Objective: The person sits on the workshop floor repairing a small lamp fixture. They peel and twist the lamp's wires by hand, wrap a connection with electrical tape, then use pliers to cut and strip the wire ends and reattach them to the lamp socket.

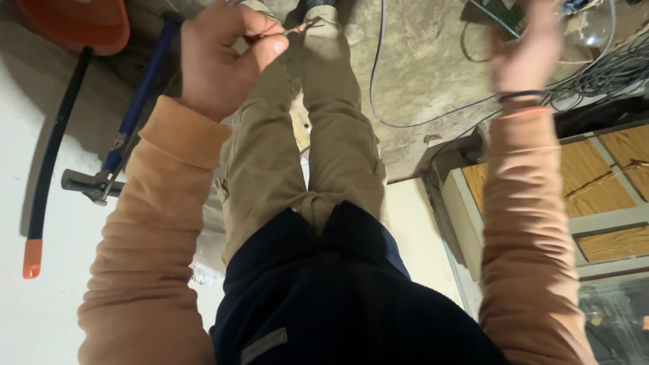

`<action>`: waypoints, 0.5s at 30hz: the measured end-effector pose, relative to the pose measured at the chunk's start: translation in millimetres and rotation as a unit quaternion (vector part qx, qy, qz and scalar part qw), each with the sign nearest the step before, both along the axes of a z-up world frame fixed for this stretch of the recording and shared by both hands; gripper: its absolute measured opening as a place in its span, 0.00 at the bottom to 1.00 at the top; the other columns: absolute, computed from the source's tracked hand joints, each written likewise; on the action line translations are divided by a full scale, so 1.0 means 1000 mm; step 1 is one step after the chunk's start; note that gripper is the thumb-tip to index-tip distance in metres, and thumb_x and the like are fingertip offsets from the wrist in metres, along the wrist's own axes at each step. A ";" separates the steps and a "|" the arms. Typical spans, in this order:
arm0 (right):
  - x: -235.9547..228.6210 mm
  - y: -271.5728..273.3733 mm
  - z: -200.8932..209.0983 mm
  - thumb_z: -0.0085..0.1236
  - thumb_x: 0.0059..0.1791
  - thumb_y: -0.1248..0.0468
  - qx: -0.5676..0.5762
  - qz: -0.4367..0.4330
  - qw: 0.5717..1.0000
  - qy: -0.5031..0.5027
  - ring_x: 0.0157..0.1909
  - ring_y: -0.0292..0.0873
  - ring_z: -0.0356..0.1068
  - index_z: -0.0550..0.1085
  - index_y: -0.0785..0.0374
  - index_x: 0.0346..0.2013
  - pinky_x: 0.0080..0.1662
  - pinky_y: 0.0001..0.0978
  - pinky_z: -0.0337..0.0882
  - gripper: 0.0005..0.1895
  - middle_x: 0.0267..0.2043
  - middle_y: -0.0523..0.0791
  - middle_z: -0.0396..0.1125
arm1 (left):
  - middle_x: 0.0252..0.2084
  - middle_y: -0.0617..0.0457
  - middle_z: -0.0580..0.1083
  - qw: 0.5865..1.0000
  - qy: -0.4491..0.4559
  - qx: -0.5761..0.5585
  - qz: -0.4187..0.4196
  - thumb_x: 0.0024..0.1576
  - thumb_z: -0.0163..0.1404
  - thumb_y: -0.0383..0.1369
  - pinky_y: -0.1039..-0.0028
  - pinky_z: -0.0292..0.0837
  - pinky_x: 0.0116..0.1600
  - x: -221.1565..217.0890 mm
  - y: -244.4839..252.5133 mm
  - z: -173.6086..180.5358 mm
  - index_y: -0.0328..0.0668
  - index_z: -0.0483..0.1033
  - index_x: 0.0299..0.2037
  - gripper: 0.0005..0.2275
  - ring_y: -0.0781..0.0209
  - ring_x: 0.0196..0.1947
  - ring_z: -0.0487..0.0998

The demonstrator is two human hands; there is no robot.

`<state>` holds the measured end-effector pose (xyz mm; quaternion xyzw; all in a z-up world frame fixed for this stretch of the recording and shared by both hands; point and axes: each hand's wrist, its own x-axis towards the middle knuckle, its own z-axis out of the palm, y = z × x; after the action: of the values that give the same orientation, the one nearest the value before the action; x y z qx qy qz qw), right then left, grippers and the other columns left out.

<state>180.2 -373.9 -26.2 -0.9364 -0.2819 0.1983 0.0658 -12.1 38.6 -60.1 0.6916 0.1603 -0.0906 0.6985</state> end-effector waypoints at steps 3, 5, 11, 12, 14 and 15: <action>-0.051 0.064 -0.021 0.71 0.54 0.52 0.138 0.018 0.974 0.180 0.54 0.46 0.74 0.71 0.63 0.63 0.53 0.38 0.77 0.29 0.58 0.49 0.70 | 0.43 0.47 0.78 0.999 -0.025 -0.035 0.026 0.61 0.63 0.23 0.69 0.74 0.51 0.001 -0.015 -0.005 0.34 0.80 0.41 0.04 0.57 0.45 0.79; -0.061 0.128 -0.005 0.72 0.54 0.51 0.219 -0.011 0.945 0.242 0.55 0.46 0.74 0.69 0.64 0.65 0.53 0.38 0.76 0.32 0.59 0.49 0.70 | 0.42 0.47 0.77 0.999 -0.008 -0.035 0.003 0.61 0.62 0.24 0.71 0.73 0.48 0.004 -0.018 0.001 0.34 0.81 0.43 0.05 0.59 0.43 0.78; -0.073 0.184 -0.001 0.72 0.55 0.61 0.321 0.031 0.903 0.283 0.44 0.44 0.75 0.77 0.64 0.49 0.45 0.35 0.75 0.15 0.45 0.47 0.73 | 0.31 0.56 0.74 0.979 0.110 -0.150 -0.078 0.66 0.56 0.29 0.76 0.65 0.37 0.005 -0.014 0.007 0.35 0.79 0.43 0.05 0.71 0.32 0.70; -0.071 0.184 0.001 0.72 0.53 0.64 0.326 0.067 0.908 0.253 0.40 0.46 0.74 0.79 0.65 0.44 0.43 0.37 0.73 0.10 0.40 0.46 0.73 | 0.29 0.56 0.72 0.975 0.128 -0.160 -0.081 0.65 0.55 0.30 0.76 0.63 0.35 0.004 -0.014 0.007 0.35 0.78 0.43 0.05 0.72 0.30 0.67; -0.078 0.183 0.006 0.70 0.54 0.67 0.344 0.041 0.898 0.270 0.39 0.45 0.74 0.78 0.65 0.43 0.42 0.35 0.73 0.07 0.39 0.47 0.73 | 0.29 0.57 0.72 0.975 0.115 -0.167 -0.092 0.65 0.55 0.30 0.77 0.64 0.35 0.006 -0.013 0.012 0.35 0.78 0.43 0.05 0.72 0.30 0.67; -0.081 0.183 0.009 0.68 0.54 0.69 0.366 0.015 0.886 0.287 0.38 0.43 0.75 0.78 0.65 0.42 0.41 0.33 0.73 0.05 0.38 0.47 0.73 | 0.30 0.58 0.72 0.975 0.102 -0.170 -0.102 0.65 0.55 0.29 0.77 0.64 0.36 0.007 -0.012 0.014 0.35 0.77 0.43 0.05 0.73 0.30 0.67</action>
<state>99.6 -191.0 -17.5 -0.7442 -0.3169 0.3418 0.4784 -4.9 26.3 -46.5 0.5622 0.1415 -0.2574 0.7731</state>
